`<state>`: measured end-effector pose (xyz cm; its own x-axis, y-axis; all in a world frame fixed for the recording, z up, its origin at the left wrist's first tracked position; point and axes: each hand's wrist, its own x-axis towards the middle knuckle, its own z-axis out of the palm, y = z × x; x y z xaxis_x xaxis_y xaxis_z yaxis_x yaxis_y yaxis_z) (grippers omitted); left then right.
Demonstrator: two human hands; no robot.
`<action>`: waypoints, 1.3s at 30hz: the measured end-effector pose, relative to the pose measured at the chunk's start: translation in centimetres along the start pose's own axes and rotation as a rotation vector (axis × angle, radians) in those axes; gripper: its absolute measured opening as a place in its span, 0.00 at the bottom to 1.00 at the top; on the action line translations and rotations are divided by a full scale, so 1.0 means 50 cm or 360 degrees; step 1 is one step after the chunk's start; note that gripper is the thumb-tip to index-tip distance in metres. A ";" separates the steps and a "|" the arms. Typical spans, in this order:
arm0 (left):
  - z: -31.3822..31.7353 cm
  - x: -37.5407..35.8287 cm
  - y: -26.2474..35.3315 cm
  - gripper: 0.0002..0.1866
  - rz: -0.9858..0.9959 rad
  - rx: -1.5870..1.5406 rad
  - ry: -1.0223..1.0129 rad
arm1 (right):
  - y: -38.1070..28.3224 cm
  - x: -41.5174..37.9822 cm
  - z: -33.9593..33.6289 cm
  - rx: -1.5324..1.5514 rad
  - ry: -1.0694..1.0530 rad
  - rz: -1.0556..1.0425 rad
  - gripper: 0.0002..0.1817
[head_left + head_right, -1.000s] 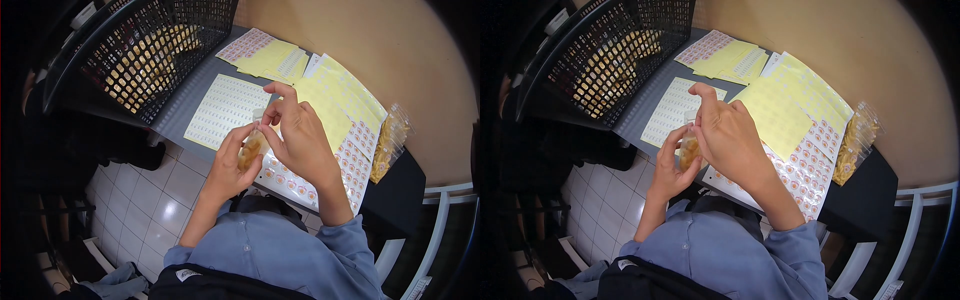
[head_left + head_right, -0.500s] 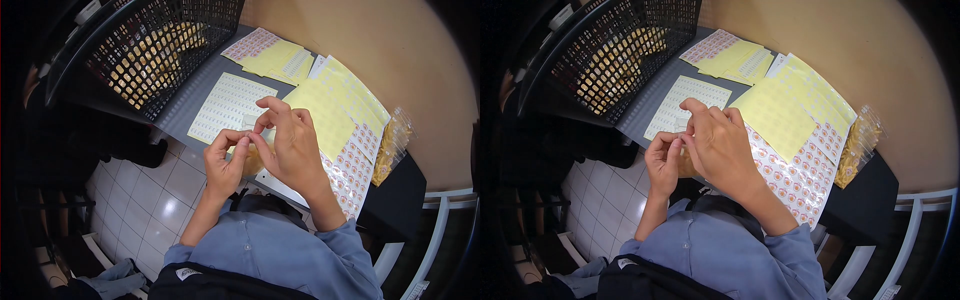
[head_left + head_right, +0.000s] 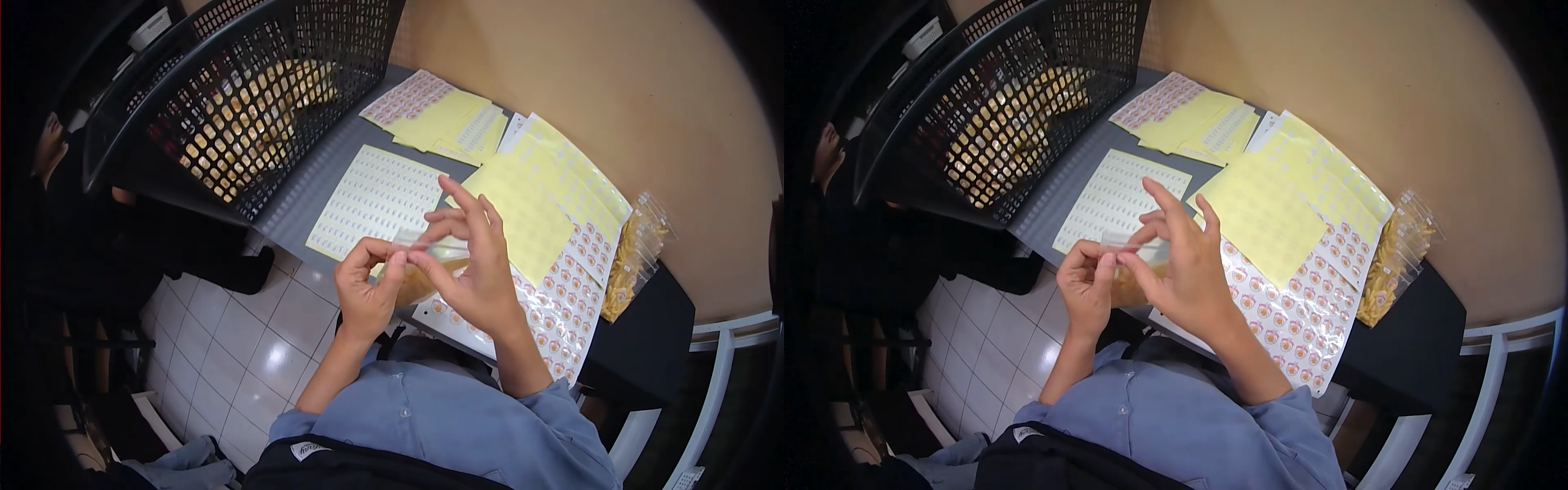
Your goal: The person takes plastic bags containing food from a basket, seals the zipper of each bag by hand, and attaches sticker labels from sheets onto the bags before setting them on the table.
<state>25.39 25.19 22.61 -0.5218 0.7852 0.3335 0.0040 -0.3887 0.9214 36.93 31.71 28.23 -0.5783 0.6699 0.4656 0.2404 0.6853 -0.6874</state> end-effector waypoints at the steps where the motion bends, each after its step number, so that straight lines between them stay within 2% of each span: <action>1: -0.002 0.000 -0.005 0.04 -0.0014 0.0012 -0.0027 | 0.000 -0.001 -0.003 0.0028 -0.0003 -0.0006 0.35; 4: 0.003 0.006 -0.001 0.05 0.0047 0.0095 -0.0062 | 0.005 -0.004 -0.008 0.0073 0.0019 -0.0014 0.34; 6: 0.007 0.009 0.002 0.05 0.0194 0.0327 -0.0092 | 0.010 -0.006 -0.014 0.0121 -0.0024 0.0013 0.33; 10: 0.015 0.016 -0.007 0.06 0.0195 0.0362 -0.0107 | 0.018 -0.001 -0.018 0.0013 -0.0066 -0.0010 0.33; 13: 0.009 0.029 -0.026 0.06 0.0047 0.0169 -0.0151 | 0.029 0.016 -0.026 -0.0076 -0.0130 -0.0008 0.31; 15: -0.007 0.042 -0.030 0.06 -0.0245 -0.0197 0.0135 | 0.051 0.044 -0.034 0.0439 -0.0250 0.0101 0.27; 16: -0.026 0.051 -0.041 0.06 -0.0237 -0.0201 0.0138 | 0.070 0.059 -0.033 0.0436 -0.0252 0.0092 0.27; 18: -0.079 0.072 -0.078 0.05 -0.0505 -0.0627 0.0559 | 0.131 0.096 -0.019 0.0352 -0.0213 0.0024 0.21; 21: -0.118 0.091 -0.109 0.05 -0.0530 -0.0620 0.0663 | 0.244 0.176 0.027 0.0172 -0.0261 0.0169 0.14; 24: -0.135 0.093 -0.135 0.03 -0.0671 -0.0836 0.0478 | 0.345 0.264 0.080 -0.0151 -0.0221 0.0203 0.11; 25: -0.132 0.093 -0.142 0.03 -0.0778 -0.0975 0.0576 | 0.376 0.292 0.095 -0.0149 -0.0224 0.0200 0.11; 27: -0.139 0.085 -0.162 0.04 -0.0812 -0.1009 0.0503 | 0.428 0.340 0.120 -0.0424 -0.0098 0.0033 0.10; 30: -0.143 0.086 -0.161 0.08 -0.0844 -0.0904 0.0402 | 0.458 0.378 0.137 -0.0581 -0.0134 -0.0005 0.11; 32: -0.150 0.085 -0.173 0.09 -0.0868 -0.1067 0.0385 | 0.472 0.382 0.146 -0.0602 -0.0176 0.0025 0.14; 35: -0.156 0.086 -0.179 0.10 -0.1006 -0.1144 0.0461 | 0.479 0.381 0.158 -0.0712 -0.0083 -0.0038 0.16; 39: -0.149 0.090 -0.161 0.10 -0.1005 -0.1120 0.0458 | 0.485 0.369 0.167 -0.0681 -0.0027 -0.0043 0.18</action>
<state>16.68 28.26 15.22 -0.4415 0.8360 -0.3258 -0.8060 -0.2098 0.5535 25.59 58.31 15.50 -0.6008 0.6477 0.4685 0.5248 0.7617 -0.3801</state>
